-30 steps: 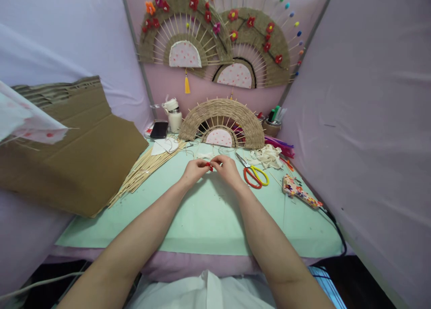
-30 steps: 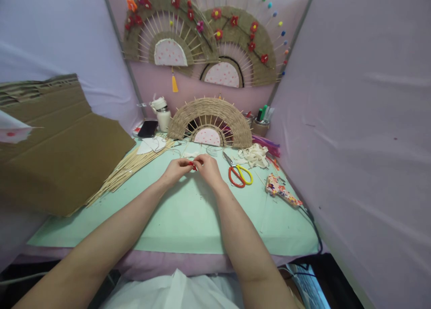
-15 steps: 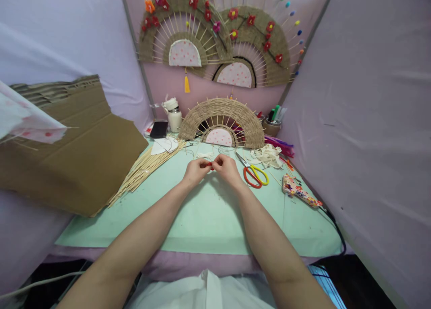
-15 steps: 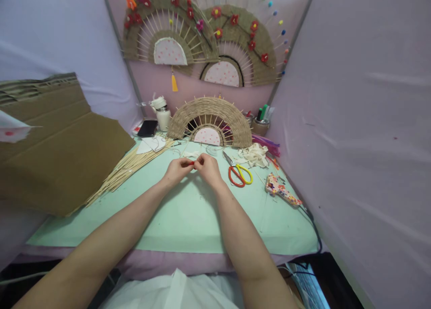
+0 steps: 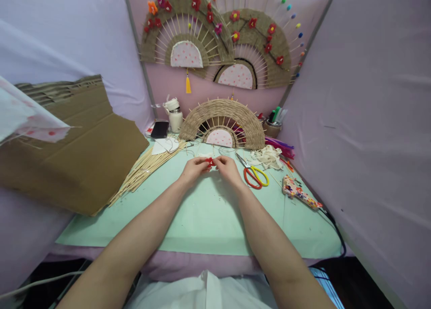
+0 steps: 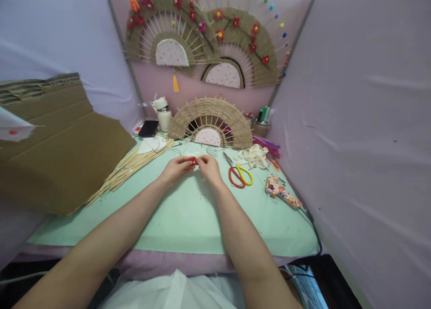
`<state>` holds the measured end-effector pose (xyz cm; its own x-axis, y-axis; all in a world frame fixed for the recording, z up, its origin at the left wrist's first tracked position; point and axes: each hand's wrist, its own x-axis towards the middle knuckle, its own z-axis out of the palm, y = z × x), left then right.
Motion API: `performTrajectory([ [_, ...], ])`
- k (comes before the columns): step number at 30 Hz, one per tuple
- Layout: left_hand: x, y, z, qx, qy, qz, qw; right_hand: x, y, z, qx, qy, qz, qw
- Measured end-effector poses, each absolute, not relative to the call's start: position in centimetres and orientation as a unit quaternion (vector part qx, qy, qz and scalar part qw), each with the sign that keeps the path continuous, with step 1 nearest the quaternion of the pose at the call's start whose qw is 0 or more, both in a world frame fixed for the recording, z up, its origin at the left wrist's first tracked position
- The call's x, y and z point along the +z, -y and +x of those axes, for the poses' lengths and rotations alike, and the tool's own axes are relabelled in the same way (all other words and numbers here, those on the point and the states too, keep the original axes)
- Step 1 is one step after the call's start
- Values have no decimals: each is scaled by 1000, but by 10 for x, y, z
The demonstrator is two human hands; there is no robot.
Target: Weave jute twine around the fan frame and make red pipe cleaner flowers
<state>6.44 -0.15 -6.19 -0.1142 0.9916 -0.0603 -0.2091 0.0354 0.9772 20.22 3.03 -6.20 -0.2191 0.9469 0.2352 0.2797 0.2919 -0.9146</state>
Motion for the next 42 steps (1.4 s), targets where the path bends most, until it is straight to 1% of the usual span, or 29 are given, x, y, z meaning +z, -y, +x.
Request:
performTrajectory([
  [2, -63, 0, 63, 569, -494, 406, 517, -61, -31, 204, 367, 687, -458, 428],
  [5, -62, 0, 63, 558, -518, 429, 486, -59, -30, 206, 322, 703, -444, 453],
  [7, -60, 2, 65, 547, -532, 448, 466, -57, -29, 206, 319, 711, -431, 456],
  [13, -59, 4, 66, 537, -551, 481, 420, -55, -27, 207, 295, 735, -453, 410],
  [23, -68, 0, 64, 482, -592, 580, 283, -59, -27, 204, 196, 775, -466, 379],
  [26, -67, 0, 65, 498, -586, 564, 301, -60, -26, 203, 178, 777, -461, 389],
  [28, -66, 1, 66, 524, -565, 525, 361, -60, -26, 202, 201, 757, -467, 410],
  [31, -61, 3, 68, 554, -517, 442, 480, -58, -26, 202, 250, 713, -476, 449],
  [33, -59, 4, 69, 564, -503, 393, 524, -57, -25, 202, 279, 699, -474, 457],
  [34, -58, 4, 69, 570, -503, 377, 529, -57, -25, 202, 290, 697, -472, 455],
  [37, -61, 0, 67, 584, -524, 380, 489, -56, -25, 202, 306, 698, -463, 452],
  [42, -70, -4, 63, 555, -560, 506, 350, -57, -26, 202, 310, 725, -416, 453],
])
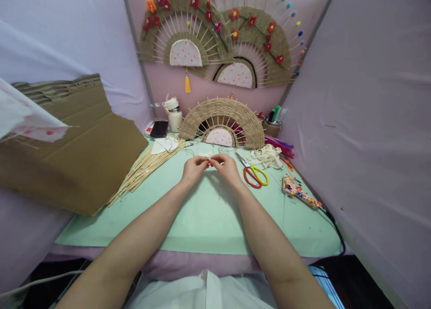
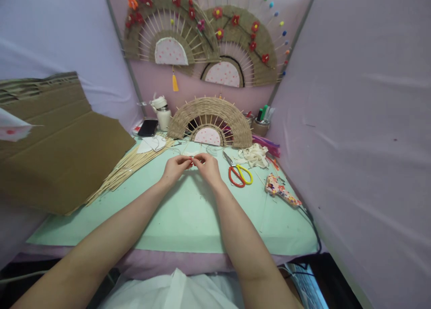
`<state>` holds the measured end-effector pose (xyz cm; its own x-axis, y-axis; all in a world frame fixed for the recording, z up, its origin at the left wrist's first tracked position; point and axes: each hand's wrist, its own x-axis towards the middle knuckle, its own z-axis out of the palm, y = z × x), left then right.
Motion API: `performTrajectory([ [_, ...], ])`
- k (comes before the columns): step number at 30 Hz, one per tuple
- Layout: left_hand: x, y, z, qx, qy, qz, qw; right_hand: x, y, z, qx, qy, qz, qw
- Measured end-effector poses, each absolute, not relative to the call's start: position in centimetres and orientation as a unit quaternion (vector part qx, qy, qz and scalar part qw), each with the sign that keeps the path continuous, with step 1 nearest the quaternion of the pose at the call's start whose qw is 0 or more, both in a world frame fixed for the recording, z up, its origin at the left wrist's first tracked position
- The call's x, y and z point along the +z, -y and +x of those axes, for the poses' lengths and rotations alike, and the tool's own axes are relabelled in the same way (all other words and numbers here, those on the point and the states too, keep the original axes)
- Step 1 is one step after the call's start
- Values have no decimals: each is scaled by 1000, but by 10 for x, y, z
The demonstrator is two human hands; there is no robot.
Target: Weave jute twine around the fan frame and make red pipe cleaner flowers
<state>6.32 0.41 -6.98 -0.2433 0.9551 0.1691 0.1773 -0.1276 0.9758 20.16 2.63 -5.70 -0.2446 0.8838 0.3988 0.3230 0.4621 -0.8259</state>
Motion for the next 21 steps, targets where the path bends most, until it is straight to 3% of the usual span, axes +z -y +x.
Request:
performTrajectory([
  [14, -66, 10, 67, 406, -585, 696, 91, -53, -22, 202, 130, 835, -436, 308],
  [17, -64, 8, 68, 452, -579, 663, 143, -55, -25, 202, 170, 815, -438, 339],
  [21, -60, 2, 71, 552, -559, 492, 375, -55, -28, 204, 274, 725, -470, 422],
])
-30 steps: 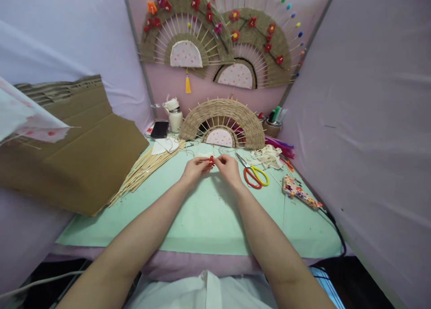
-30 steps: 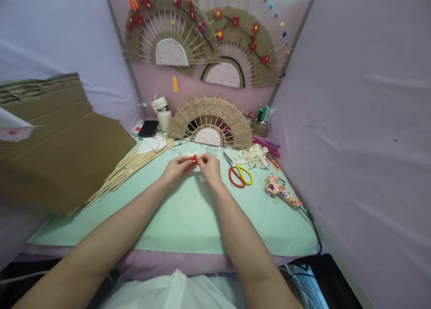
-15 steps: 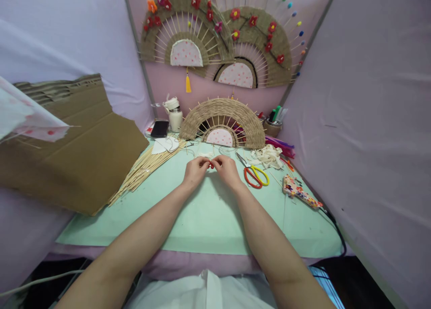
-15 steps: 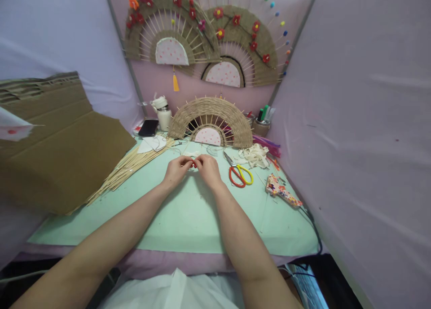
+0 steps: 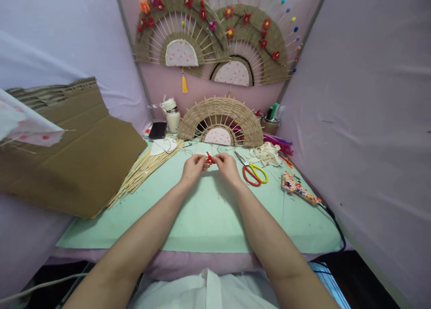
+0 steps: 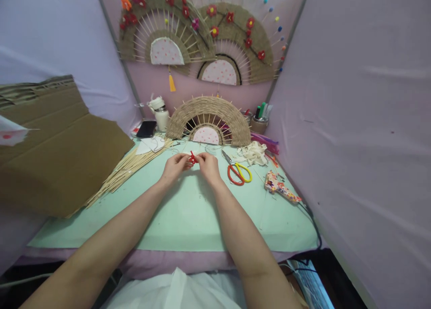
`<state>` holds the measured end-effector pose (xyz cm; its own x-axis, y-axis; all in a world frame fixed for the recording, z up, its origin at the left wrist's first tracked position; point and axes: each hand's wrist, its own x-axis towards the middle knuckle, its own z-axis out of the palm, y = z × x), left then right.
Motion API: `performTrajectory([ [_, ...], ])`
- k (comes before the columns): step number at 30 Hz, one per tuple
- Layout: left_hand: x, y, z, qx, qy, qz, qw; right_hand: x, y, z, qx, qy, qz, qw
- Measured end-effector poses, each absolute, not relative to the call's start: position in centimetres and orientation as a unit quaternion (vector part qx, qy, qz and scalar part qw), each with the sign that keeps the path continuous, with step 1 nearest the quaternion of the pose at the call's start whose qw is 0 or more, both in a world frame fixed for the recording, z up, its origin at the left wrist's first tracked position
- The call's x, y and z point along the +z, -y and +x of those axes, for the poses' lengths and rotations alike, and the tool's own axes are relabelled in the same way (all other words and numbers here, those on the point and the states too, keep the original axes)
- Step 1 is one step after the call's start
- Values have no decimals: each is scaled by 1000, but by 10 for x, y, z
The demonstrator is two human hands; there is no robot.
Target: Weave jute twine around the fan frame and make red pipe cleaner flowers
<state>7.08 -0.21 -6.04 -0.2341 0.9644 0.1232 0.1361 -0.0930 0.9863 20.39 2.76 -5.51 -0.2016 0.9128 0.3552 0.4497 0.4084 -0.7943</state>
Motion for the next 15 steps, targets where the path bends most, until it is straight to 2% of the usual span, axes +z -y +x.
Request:
performTrajectory([
  [3, -59, 1, 73, 560, -538, 436, 455, -55, -28, 204, 294, 708, -479, 427],
  [15, -57, 4, 72, 590, -524, 401, 466, -58, -29, 202, 311, 730, -466, 391],
])
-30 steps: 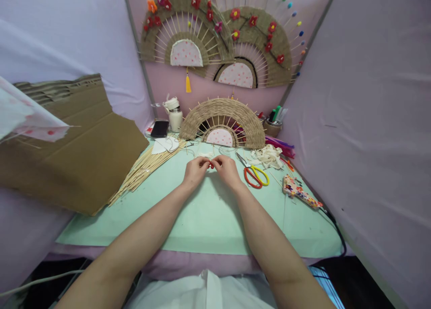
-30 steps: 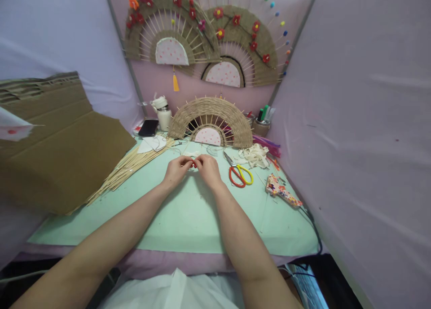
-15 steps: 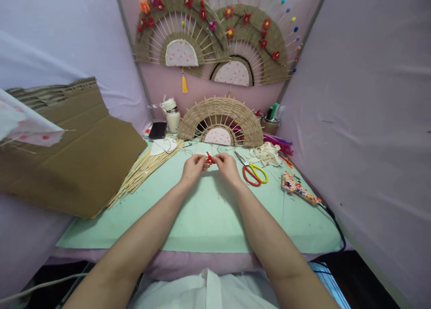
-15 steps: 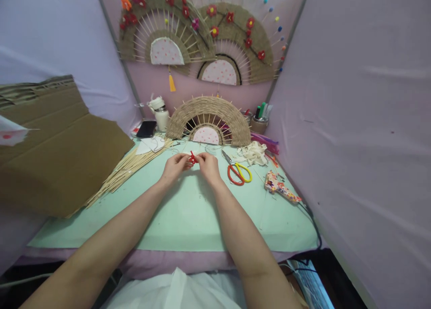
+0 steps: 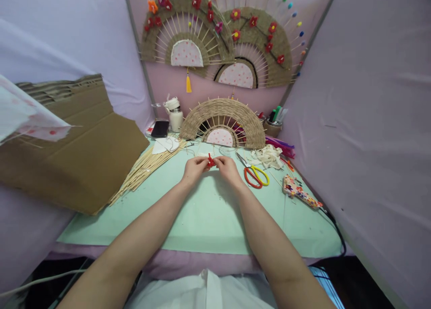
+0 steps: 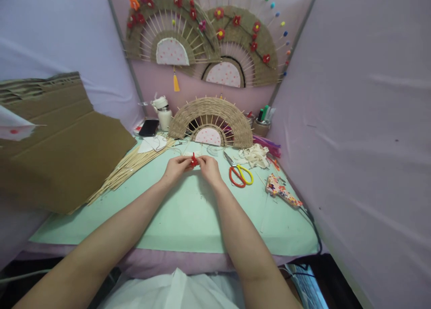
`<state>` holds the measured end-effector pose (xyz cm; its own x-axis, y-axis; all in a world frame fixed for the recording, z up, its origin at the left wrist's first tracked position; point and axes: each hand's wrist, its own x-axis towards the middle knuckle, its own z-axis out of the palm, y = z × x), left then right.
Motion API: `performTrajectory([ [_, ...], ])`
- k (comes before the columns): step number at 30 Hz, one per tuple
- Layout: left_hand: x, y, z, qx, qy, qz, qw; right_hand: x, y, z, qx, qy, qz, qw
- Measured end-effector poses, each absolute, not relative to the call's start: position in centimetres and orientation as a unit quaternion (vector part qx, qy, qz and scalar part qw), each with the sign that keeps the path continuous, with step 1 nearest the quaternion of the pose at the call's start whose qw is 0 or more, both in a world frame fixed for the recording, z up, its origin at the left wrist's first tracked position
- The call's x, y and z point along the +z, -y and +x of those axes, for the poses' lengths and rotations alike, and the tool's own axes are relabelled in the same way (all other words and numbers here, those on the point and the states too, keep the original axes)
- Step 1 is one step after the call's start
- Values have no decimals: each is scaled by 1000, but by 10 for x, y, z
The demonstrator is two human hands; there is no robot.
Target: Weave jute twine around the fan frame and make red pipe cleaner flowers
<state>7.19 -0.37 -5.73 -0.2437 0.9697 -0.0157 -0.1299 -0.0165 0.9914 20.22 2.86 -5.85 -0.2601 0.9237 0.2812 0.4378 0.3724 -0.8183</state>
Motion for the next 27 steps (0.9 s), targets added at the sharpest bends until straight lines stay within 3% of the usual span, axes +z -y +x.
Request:
performTrajectory([
  [7, -68, -1, 70, 581, -543, 449, 408, -59, -25, 202, 236, 749, -475, 396],
  [21, -72, 3, 70, 501, -590, 573, 271, -61, -21, 198, 156, 775, -531, 304],
  [23, -70, 2, 72, 509, -585, 559, 293, -60, -21, 198, 150, 774, -532, 308],
  [27, -61, 1, 71, 558, -548, 448, 433, -56, -25, 204, 230, 749, -504, 364],
])
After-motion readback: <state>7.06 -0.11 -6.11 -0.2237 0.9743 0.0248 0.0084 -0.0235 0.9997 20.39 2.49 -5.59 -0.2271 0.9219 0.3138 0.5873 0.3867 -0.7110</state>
